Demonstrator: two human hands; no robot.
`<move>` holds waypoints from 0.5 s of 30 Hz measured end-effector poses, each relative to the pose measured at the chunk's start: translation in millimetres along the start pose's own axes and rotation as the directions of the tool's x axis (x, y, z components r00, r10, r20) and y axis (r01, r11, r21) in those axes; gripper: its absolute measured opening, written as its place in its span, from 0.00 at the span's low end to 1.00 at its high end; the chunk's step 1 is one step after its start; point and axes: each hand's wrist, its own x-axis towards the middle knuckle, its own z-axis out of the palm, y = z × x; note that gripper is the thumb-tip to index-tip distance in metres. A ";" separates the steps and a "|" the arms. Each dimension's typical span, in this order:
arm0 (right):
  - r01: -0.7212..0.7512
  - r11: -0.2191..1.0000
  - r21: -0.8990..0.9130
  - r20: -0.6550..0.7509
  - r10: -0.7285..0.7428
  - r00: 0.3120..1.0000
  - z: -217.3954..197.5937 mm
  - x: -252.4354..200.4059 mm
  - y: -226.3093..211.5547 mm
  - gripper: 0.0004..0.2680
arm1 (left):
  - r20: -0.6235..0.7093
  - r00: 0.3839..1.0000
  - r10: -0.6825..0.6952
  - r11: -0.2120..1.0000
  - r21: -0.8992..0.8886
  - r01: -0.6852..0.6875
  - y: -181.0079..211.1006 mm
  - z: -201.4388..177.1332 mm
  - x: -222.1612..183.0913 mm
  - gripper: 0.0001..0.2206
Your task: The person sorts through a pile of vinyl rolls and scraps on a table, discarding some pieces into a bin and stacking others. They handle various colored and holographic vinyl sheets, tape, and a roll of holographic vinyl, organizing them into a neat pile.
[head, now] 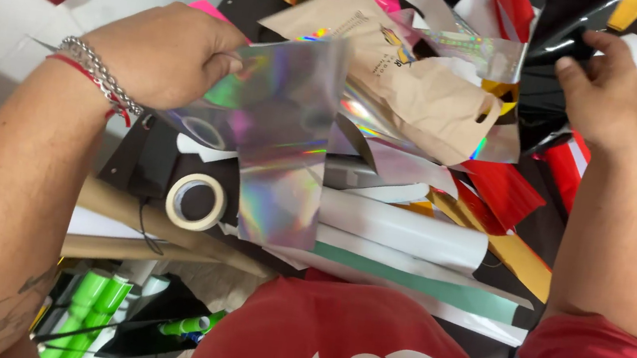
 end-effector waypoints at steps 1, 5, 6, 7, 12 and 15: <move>0.028 0.999 -0.042 0.131 -0.022 0.991 3.1 1.0 -4.0 0.18 | 0.012 0.999 0.053 0.999 -0.004 -0.053 -6.2 1.3 -3.2 0.18; 0.080 0.995 0.066 0.308 -0.097 0.947 23.0 6.7 -19.1 0.28 | 0.020 0.999 0.037 0.994 -0.108 -0.035 -6.1 -18.5 -47.3 0.18; 0.110 0.994 -0.013 0.290 -0.102 0.952 25.9 7.5 -27.3 0.28 | 0.034 0.999 0.014 0.993 -0.118 -0.010 -4.7 -25.4 -62.4 0.16; 0.124 0.988 -0.095 0.274 -0.094 0.957 27.5 2.0 -32.4 0.29 | 0.061 0.998 -0.002 0.992 -0.129 0.010 -2.0 -31.4 -76.7 0.16; 0.612 0.692 -0.383 0.183 -0.593 0.784 51.4 -33.7 -69.6 0.21 | -0.106 0.991 -0.077 0.992 -0.105 0.066 -8.5 -8.0 -169.2 0.10; 0.690 0.538 -0.485 0.417 -0.552 0.723 93.1 -51.3 -68.1 0.32 | -0.170 0.983 -0.073 0.963 -0.269 0.025 -24.4 35.9 -221.5 0.15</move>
